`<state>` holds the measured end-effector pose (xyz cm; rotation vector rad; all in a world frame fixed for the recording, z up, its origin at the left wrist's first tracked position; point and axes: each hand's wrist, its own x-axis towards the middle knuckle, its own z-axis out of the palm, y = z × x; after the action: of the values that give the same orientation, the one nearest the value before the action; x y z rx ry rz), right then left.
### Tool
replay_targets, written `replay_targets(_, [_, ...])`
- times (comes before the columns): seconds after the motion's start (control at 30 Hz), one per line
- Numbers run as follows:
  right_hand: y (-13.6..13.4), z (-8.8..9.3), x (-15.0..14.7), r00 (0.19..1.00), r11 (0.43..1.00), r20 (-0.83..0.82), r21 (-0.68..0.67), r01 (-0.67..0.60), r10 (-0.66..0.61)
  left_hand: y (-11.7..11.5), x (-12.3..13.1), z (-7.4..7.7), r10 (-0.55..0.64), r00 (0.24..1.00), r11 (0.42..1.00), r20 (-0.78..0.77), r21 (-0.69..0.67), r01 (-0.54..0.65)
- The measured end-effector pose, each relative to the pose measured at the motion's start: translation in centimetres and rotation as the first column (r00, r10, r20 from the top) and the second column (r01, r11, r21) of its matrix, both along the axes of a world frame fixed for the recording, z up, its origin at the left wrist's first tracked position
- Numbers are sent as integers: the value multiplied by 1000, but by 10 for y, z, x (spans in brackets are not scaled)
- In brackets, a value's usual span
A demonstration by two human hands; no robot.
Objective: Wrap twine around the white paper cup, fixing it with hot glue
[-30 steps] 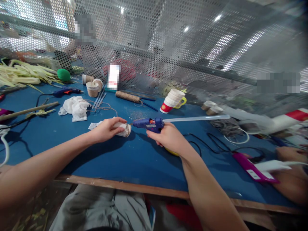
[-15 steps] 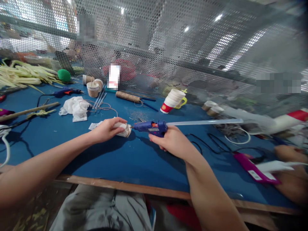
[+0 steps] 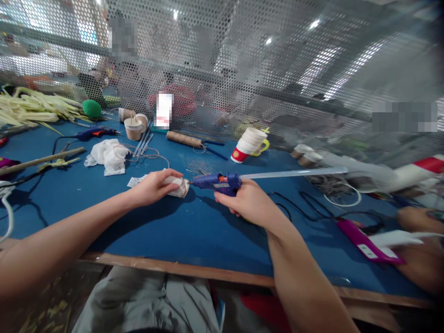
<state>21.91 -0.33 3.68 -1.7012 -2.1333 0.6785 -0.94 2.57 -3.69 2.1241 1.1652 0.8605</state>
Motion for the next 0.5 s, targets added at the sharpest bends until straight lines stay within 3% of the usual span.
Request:
replay_targets(0.37, [9,-7,-4,997,999,-74,-29,21,-23,0,2,0,7,1000,1000,6,6,-7])
replay_targets(0.5, [18,-6,2,975,998,-220,-49,30,-40,-2,2,2,21,1000,1000,-15,4,-21])
